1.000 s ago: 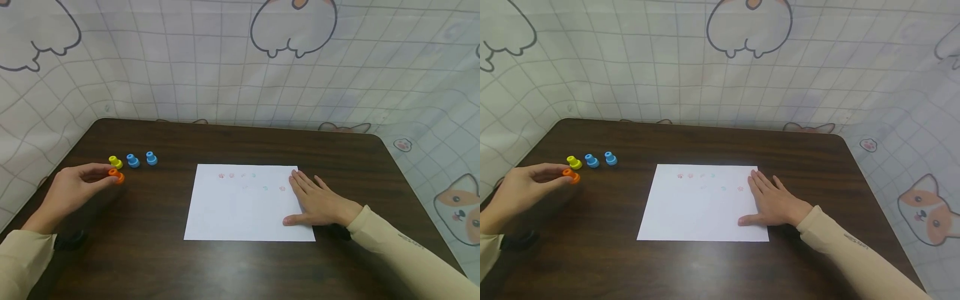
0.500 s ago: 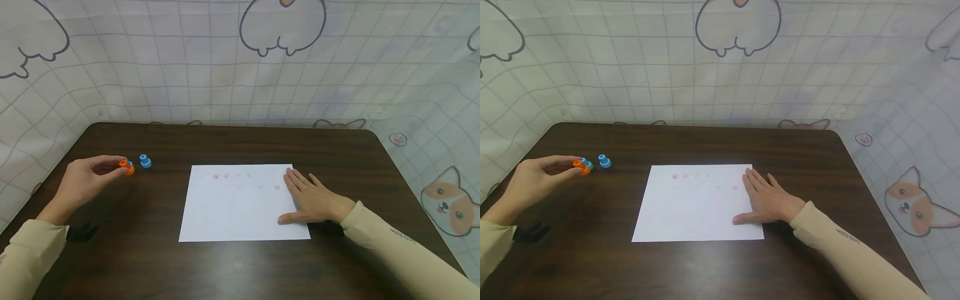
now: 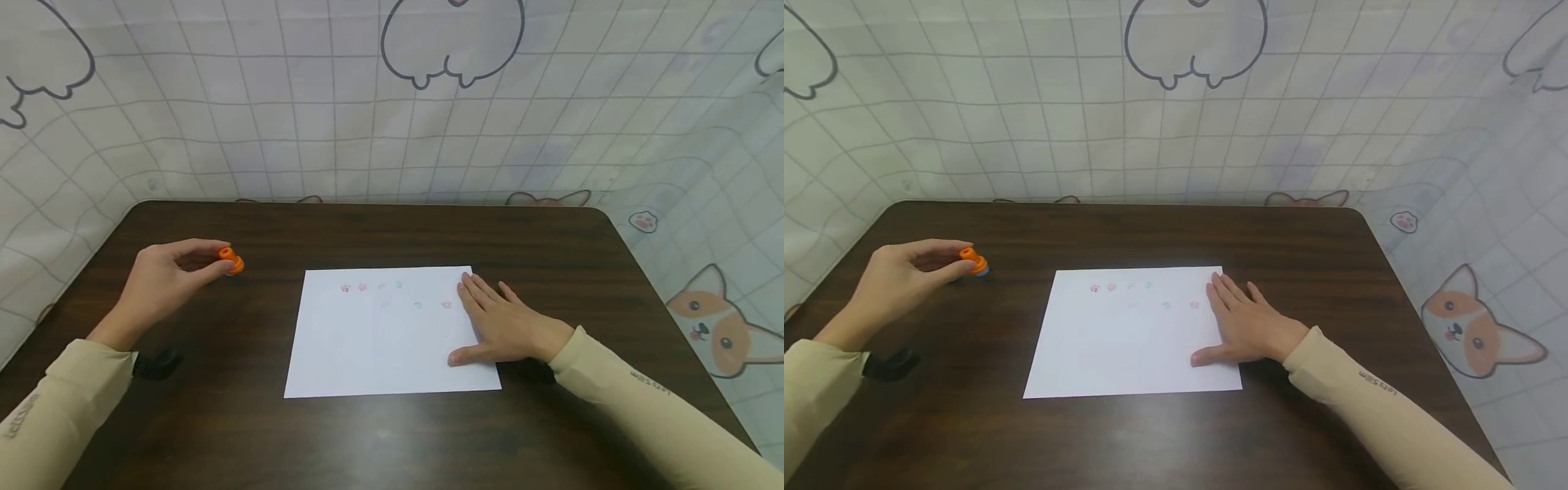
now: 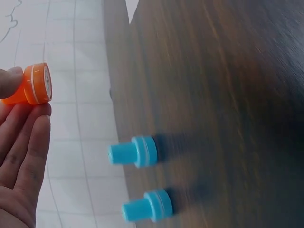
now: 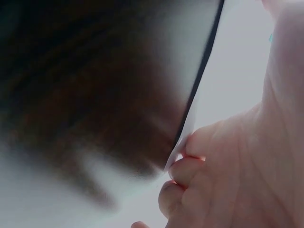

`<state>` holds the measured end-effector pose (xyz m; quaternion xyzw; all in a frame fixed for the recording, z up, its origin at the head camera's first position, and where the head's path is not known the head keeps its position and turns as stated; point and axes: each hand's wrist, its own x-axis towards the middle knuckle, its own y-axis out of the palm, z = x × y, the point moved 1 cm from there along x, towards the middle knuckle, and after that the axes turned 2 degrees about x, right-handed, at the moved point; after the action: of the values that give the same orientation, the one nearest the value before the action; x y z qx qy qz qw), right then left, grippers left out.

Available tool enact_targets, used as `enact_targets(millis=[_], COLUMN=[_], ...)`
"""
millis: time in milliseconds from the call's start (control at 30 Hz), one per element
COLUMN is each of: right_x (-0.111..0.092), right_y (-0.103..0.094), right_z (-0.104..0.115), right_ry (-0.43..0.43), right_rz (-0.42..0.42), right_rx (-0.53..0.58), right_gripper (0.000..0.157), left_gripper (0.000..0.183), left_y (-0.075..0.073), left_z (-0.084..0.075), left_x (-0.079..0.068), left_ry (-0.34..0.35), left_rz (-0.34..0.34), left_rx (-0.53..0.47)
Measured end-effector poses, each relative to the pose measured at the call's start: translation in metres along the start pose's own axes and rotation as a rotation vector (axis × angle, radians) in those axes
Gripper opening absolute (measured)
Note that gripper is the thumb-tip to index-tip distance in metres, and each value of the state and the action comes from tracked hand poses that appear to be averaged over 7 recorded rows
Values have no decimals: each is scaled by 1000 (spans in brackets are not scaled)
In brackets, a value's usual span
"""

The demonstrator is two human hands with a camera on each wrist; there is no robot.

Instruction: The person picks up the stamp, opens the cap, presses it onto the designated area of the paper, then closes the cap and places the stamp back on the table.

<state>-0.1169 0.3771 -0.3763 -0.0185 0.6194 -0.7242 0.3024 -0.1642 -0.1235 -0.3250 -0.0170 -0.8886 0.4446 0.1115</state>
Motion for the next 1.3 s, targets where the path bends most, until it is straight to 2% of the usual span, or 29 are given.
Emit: enact_targets(millis=[167, 300, 500, 767, 967, 1300], right_x=[-1, -2, -6, -3, 3, 22], right_y=[1, 0, -6, -27, -40, -55], right_z=[0, 1, 0, 0, 1, 14], right_ry=[10, 12, -1, -58, -132, -260], right_rz=[12, 16, 9, -86, -244, -696], right_rx=[1, 5, 6, 32, 116, 386], right_gripper=[128, 128, 129, 122, 113, 89], left_gripper=[35, 33, 31, 31, 31, 34], left_y=[12, 22, 37, 54, 67, 88], left_z=[-8, -16, -33, -56, -69, -97], left_x=[8, 13, 15, 19, 23, 31], left_ry=[68, 96, 76, 79, 97, 50], left_rz=[20, 26, 23, 18, -31, -87], left_rx=[-16, -32, -75, -217, -310, -534])
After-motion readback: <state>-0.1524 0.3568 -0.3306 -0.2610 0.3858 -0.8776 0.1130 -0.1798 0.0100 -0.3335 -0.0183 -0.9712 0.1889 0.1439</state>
